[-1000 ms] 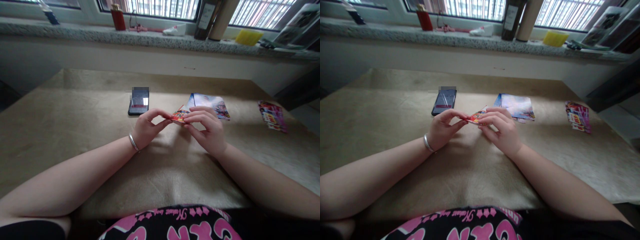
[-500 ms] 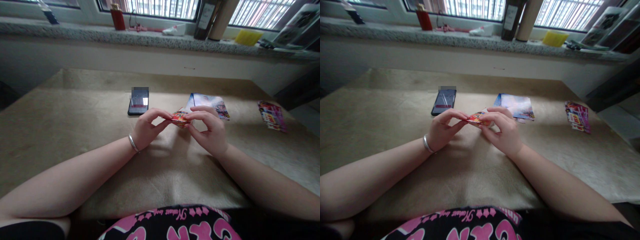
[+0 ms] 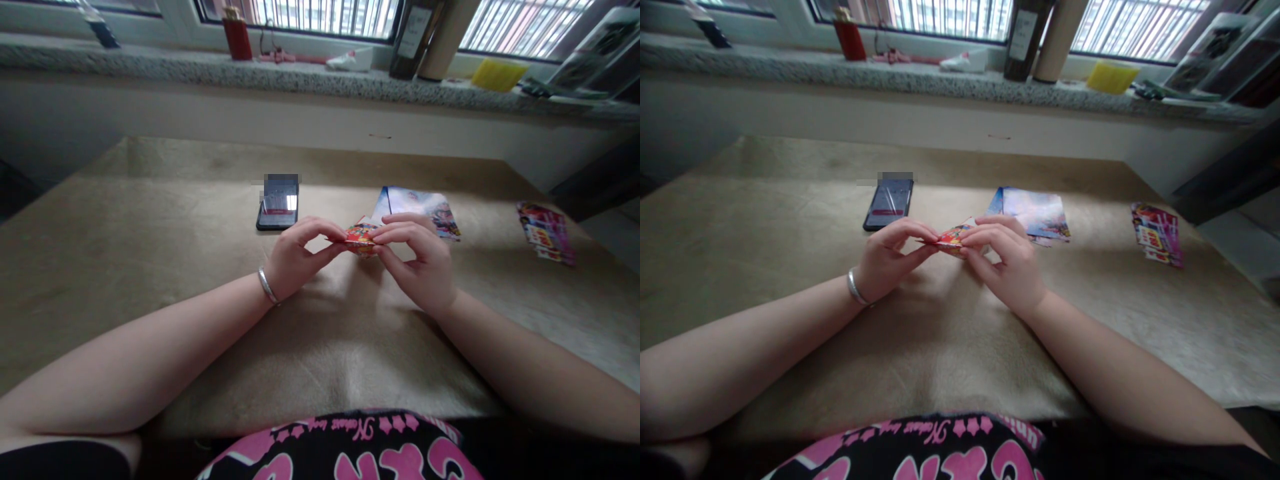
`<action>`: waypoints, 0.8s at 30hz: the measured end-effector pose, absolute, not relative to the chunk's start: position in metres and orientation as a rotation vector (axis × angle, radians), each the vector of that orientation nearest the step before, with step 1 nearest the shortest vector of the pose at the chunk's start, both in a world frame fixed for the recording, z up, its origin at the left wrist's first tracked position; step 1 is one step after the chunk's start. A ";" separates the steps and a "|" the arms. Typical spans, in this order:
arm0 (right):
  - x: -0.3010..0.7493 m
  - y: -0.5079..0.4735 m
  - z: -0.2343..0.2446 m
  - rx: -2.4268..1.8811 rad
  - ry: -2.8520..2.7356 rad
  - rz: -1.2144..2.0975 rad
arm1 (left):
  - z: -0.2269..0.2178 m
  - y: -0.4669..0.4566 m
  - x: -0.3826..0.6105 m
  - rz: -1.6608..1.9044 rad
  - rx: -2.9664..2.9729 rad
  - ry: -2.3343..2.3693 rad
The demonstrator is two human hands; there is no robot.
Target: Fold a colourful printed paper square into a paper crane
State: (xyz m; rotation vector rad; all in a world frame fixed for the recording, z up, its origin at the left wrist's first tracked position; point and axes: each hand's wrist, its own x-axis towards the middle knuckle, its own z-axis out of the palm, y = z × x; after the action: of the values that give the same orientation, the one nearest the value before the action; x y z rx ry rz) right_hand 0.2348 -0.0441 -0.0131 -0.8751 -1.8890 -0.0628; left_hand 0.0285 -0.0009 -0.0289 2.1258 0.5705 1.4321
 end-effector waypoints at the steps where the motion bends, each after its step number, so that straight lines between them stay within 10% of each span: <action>1: 0.235 -0.044 -0.013 -0.872 -1.889 -0.068 | -0.028 -0.001 0.029 1.433 2.129 0.577; 24: 0.235 -0.044 -0.015 -0.877 -1.878 0.003 | -0.028 -0.003 0.030 1.452 2.219 0.594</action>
State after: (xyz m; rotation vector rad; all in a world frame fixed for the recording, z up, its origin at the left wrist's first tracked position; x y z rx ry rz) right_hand 0.2348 -0.0435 -0.0147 -0.8767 -1.8781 0.0027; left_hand 0.0300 -0.0026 -0.0276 2.2185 0.5937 1.4524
